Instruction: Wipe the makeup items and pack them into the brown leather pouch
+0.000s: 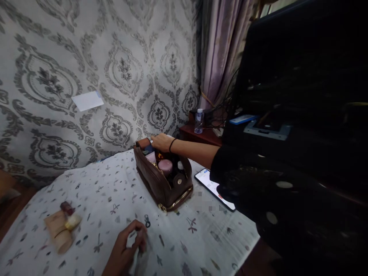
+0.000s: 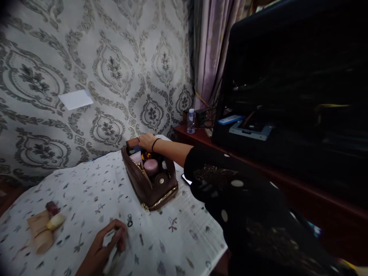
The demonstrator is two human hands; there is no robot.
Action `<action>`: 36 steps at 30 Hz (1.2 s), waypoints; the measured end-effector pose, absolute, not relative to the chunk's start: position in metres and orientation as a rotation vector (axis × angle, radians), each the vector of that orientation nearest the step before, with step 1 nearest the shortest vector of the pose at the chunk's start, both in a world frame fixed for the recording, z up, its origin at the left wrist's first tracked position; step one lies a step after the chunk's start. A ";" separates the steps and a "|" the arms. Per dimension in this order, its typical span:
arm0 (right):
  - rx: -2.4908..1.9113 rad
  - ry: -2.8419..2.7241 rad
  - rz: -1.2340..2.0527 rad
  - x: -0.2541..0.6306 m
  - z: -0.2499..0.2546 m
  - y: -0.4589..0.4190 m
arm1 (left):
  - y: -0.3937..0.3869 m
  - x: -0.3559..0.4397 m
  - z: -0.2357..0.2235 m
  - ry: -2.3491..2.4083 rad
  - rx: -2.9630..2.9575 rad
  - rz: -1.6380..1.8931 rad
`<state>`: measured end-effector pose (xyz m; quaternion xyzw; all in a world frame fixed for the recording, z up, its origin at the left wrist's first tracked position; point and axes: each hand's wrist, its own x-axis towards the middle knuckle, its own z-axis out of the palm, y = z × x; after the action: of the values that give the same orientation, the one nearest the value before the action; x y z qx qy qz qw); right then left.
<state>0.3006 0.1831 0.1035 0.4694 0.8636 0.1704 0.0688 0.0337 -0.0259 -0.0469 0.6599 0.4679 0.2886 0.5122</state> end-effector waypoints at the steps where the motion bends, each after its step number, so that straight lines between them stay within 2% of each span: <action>1: 1.407 2.608 0.525 0.301 0.103 0.182 | -0.027 0.034 -0.047 1.125 1.584 0.698; 13: 1.392 2.624 0.618 0.322 0.113 0.166 | -0.033 0.041 -0.045 1.085 1.527 0.808; 20: 1.350 2.589 0.607 0.305 0.105 0.169 | -0.033 0.041 -0.048 1.084 1.511 0.817; 36: 1.327 2.572 0.628 0.299 0.105 0.161 | -0.032 0.034 -0.041 1.081 1.657 0.701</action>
<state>0.2992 0.1605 0.1050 0.4463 0.8650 0.2112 0.0900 0.0339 -0.0316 -0.0411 0.6844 0.4468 0.2896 0.4981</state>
